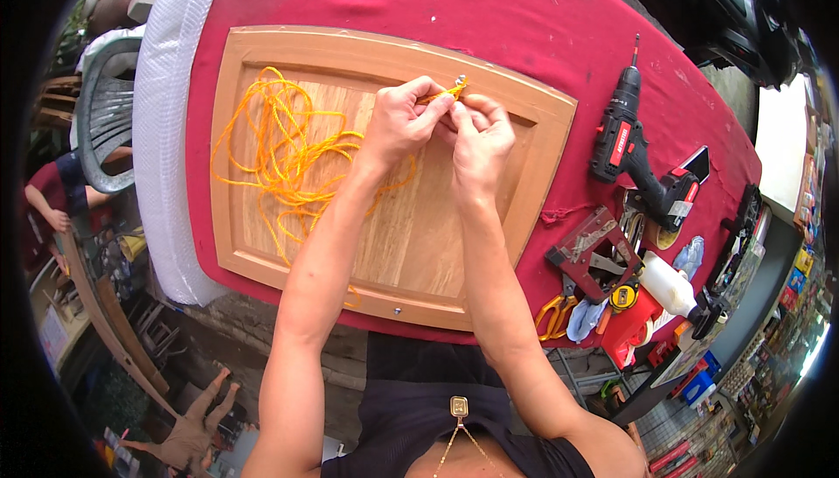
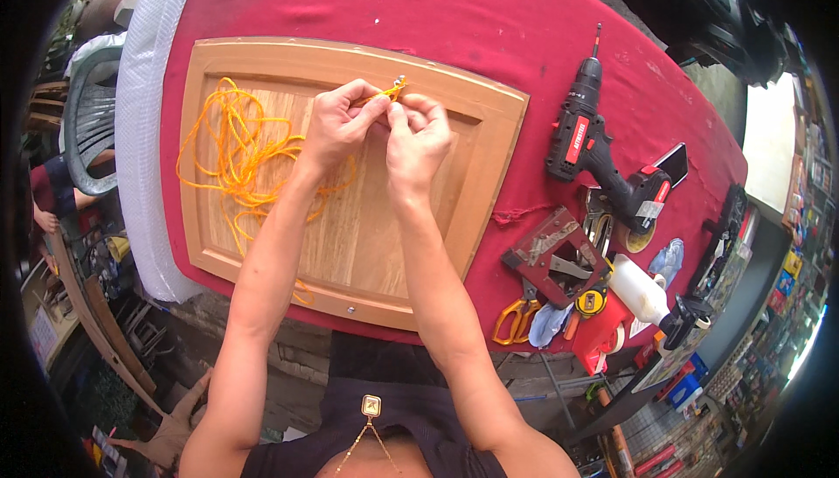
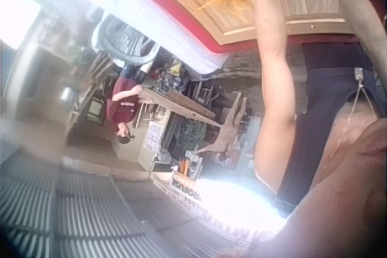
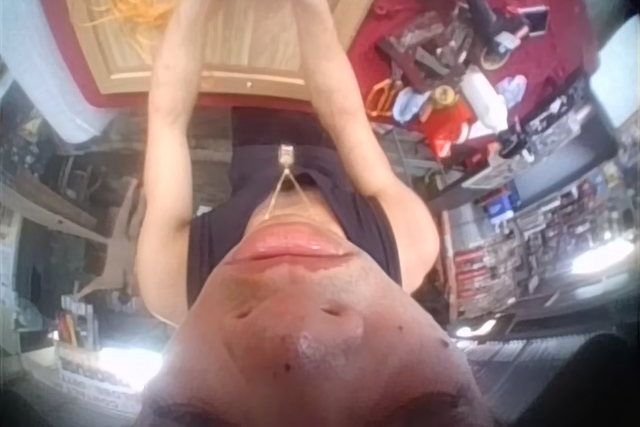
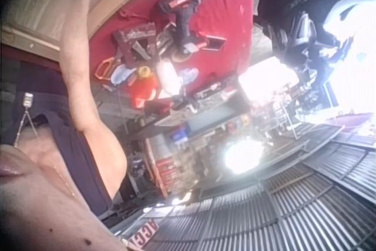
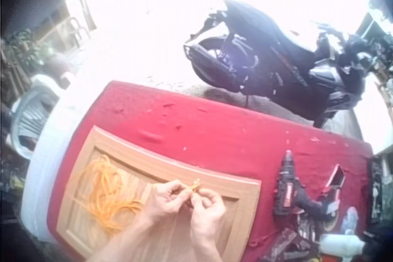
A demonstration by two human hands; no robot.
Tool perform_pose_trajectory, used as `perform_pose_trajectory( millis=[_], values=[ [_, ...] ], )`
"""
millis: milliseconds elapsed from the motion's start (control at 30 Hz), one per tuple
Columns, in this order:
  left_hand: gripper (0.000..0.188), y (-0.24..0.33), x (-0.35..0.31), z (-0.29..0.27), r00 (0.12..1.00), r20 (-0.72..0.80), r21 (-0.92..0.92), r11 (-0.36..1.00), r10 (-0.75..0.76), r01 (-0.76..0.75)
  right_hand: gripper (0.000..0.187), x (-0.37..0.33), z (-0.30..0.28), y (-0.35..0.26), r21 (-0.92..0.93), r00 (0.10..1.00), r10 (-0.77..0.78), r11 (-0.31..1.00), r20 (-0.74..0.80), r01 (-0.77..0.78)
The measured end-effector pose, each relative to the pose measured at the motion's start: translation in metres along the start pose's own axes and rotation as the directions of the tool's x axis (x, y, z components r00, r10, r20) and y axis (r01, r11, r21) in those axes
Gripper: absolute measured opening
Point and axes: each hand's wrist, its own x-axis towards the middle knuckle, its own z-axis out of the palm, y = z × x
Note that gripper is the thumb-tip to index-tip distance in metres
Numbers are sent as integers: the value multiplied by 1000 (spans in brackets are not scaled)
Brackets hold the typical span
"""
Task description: The person measures and marks a wooden cabinet door, then uses a cordless drill to drive screws into the door. They thread a yellow string through the screw holes and tie it, completing the assembly of the door with a hanging string.
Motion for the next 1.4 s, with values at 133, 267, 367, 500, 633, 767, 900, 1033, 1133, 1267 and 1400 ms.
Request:
perform_pose_trajectory(
  millis=[133, 267, 367, 500, 633, 767, 900, 1033, 1133, 1267, 1400],
  values=[
    [10, 5, -2, 4, 998, -45, 1, 999, 53, -53, 25, 12, 2, -13, -299, 984, -134, 940, 121, 165],
    [10, 11, -6, 9, 990, -113, 32, 997, 80, -77, 42, 30, -1, -42, -674, 936, -59, 679, 346, 292],
    [10, 3, -7, 14, 972, -168, 123, 982, 165, -145, 45, 43, 1, -59, -690, 899, 123, 687, 419, 228],
    [9, 3, -7, 16, 959, -193, 194, 966, 207, -169, 35, 49, 0, -65, -674, 883, 179, 714, 434, 187],
    [8, 3, -7, 17, 941, -219, 238, 950, 256, -203, 27, 50, -1, -66, -655, 882, 132, 720, 453, 228],
    [8, 1, -7, 20, 937, -246, 213, 957, 249, -199, 24, 56, -1, -72, -747, 814, 9, 403, 581, 529],
    [8, 1, -8, 18, 944, -231, 211, 959, 237, -189, 17, 71, -11, -70, -518, 524, -113, 76, 844, 852],
    [9, 1, -7, 18, 939, -231, 228, 953, 254, -201, 12, 85, -16, -77, -324, 326, -31, 51, 945, 945],
    [9, 0, -6, 20, 935, -245, 217, 954, 257, -206, 13, 93, -18, -87, -200, 200, -4, -19, 980, 980],
    [9, -1, -7, 19, 930, -249, 239, 947, 272, -213, 9, 97, -12, -102, -129, 131, 43, -46, 990, 991],
    [10, -3, -6, 20, 913, -257, 280, 929, 315, -242, 9, 89, -4, -112, -198, 192, 82, 68, 978, 978]
  ],
)
